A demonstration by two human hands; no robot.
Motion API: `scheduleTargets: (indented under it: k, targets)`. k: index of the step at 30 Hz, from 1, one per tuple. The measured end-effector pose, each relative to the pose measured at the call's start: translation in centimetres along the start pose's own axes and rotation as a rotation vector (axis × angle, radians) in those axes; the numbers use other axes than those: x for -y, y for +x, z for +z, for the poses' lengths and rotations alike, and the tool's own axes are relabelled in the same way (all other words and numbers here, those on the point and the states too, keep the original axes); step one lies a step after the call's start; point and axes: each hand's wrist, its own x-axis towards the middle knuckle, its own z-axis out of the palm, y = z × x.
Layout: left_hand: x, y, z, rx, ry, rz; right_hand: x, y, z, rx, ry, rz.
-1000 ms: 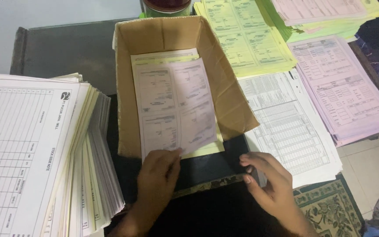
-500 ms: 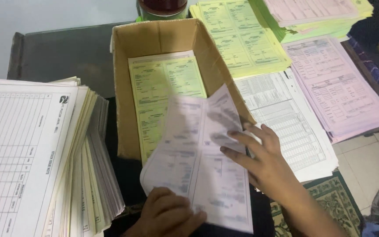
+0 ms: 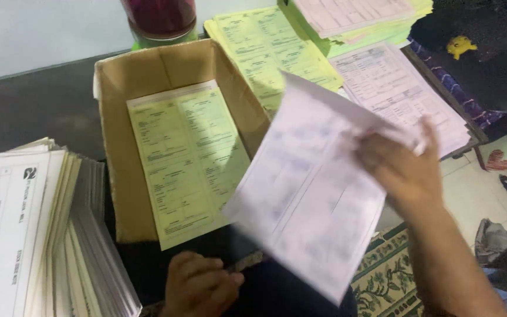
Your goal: Sorting a large stack of multi-colored papers into organized piles and a cardboard box.
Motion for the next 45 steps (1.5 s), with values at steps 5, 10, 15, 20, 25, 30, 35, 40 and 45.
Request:
scheduleTargets:
  k: [5, 10, 15, 20, 25, 30, 35, 40, 45]
  targets:
    - [1.2, 2.4, 0.2, 0.167, -0.001, -0.169, -8.5, -5.8, 1.4, 0.083, -0.601, 0.400]
    - [0.8, 5.2, 0.7, 0.199, 0.009, -0.242, -16.2, -10.0, 4.6, 0.000, -0.831, 0.466]
    - [1.3, 4.5, 1.6, 0.321, 0.036, -0.311, -19.8, -12.9, 9.0, 0.228, -0.961, 0.612]
    - [1.5, 4.3, 1.9, 0.408, 0.048, -0.372, -15.1, -6.2, 8.5, 0.382, -0.679, 0.630]
    - [1.8, 3.7, 2.1, 0.472, 0.066, -0.392, -15.5, -5.4, 9.7, 0.399, -0.597, 0.660]
    - [1.9, 3.8, 2.2, 0.441, 0.064, -0.409, -15.8, -5.3, 9.9, 0.373, -0.575, 0.625]
    - [1.9, 3.9, 2.0, 0.436, 0.052, -0.358, -13.4, -4.2, 7.7, 0.093, -0.323, 0.486]
    - [1.7, 4.2, 1.9, 0.456, 0.026, -0.378, -14.7, -7.2, 6.4, 0.226, -0.493, 0.318]
    - [1.8, 4.1, 2.0, 0.476, 0.022, -0.385, -15.1, -8.6, 6.2, 0.220, -0.560, 0.348]
